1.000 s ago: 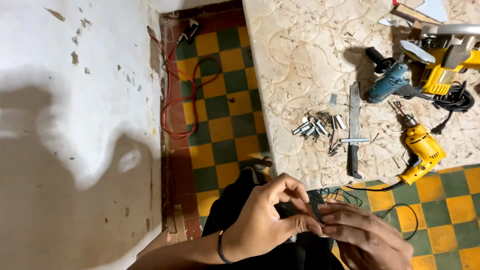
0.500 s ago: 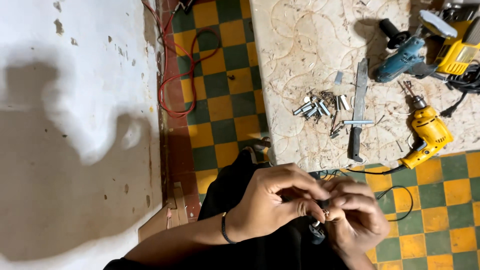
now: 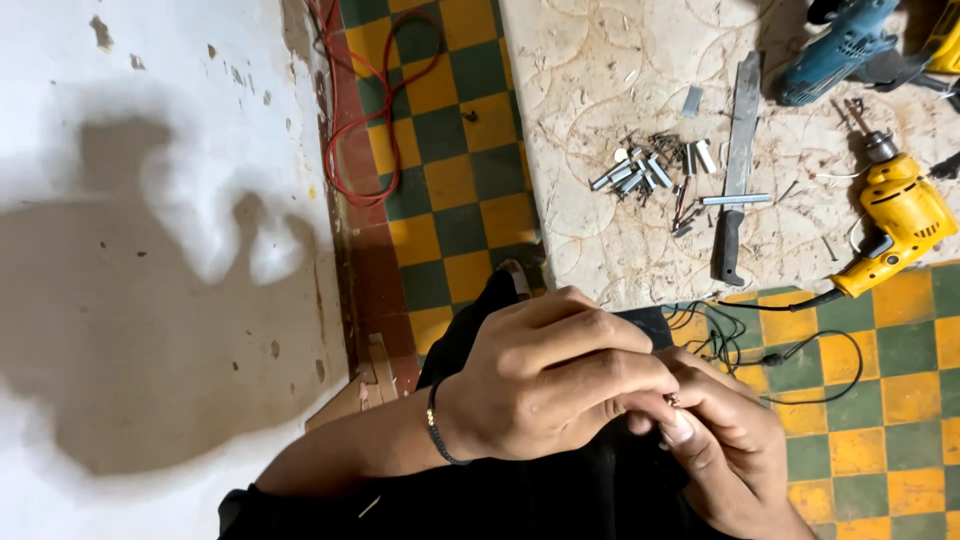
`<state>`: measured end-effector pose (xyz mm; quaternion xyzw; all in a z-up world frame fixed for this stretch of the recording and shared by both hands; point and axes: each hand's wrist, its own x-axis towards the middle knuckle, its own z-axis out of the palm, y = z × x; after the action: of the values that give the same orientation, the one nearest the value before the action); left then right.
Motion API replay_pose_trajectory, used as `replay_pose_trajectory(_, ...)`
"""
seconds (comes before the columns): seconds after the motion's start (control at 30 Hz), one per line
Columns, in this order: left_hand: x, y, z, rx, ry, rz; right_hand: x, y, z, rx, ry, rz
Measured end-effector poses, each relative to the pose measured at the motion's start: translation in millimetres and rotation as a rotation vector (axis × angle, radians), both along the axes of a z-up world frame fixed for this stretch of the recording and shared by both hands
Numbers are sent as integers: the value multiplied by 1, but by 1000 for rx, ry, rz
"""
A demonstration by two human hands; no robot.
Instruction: Wiring and insulating an electrical component with tape in a workshop.
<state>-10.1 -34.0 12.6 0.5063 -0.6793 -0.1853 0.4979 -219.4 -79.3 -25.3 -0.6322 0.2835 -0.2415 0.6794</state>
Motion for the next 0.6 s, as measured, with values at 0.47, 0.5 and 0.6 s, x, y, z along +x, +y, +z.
replay_pose_trajectory(0.47,-77,-47,5,118,211,-74,-104,-57,-17,389,-5,56)
replay_pose_trajectory(0.5,-84,-50,3,141,224,-61,-110,-61,-19,533,-121,31)
replay_pose_trajectory(0.6,-98,-59,-1,155,235,-47,-119,-80,-15,695,-227,48)
